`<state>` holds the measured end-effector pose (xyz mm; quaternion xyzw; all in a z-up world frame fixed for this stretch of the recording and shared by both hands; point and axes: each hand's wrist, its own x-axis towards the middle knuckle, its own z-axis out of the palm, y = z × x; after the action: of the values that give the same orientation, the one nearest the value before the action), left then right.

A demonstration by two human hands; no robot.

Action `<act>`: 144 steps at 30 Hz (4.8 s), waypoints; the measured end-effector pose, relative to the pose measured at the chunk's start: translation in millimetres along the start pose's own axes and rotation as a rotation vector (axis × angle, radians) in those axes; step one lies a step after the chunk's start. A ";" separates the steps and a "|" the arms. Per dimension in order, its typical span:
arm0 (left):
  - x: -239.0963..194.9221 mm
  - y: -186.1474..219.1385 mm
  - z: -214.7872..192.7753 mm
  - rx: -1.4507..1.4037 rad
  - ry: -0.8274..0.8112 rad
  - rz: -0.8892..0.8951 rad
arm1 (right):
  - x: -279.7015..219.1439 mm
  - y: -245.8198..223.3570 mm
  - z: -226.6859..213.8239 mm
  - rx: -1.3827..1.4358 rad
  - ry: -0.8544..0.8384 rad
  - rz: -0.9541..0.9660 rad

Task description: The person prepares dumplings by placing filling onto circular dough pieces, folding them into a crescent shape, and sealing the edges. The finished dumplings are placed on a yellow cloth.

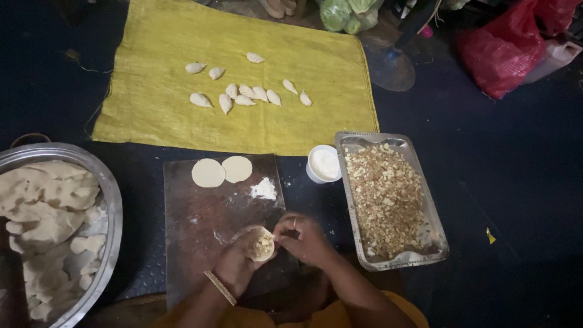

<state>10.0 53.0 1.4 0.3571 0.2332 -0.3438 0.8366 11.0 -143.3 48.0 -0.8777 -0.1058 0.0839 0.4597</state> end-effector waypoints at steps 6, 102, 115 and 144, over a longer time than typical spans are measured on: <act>-0.7 7.3 -0.2 -0.039 -0.009 -0.009 | 3.6 3.7 -0.3 -0.075 0.022 0.176; 15.6 -8.5 2.0 0.036 0.066 -0.035 | -11.7 -46.1 -59.1 0.015 0.165 0.292; 47.3 -27.0 -22.0 0.037 -0.071 0.083 | -42.8 87.0 -129.9 -0.884 0.361 0.444; 28.5 -12.7 -17.9 0.106 -0.051 0.069 | 0.0 -12.6 -16.2 -0.035 0.002 -0.055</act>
<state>16.6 48.4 -33.7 0.4000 0.1806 -0.3357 0.8335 13.6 -149.2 67.4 -0.8824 -0.1309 0.0685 0.4466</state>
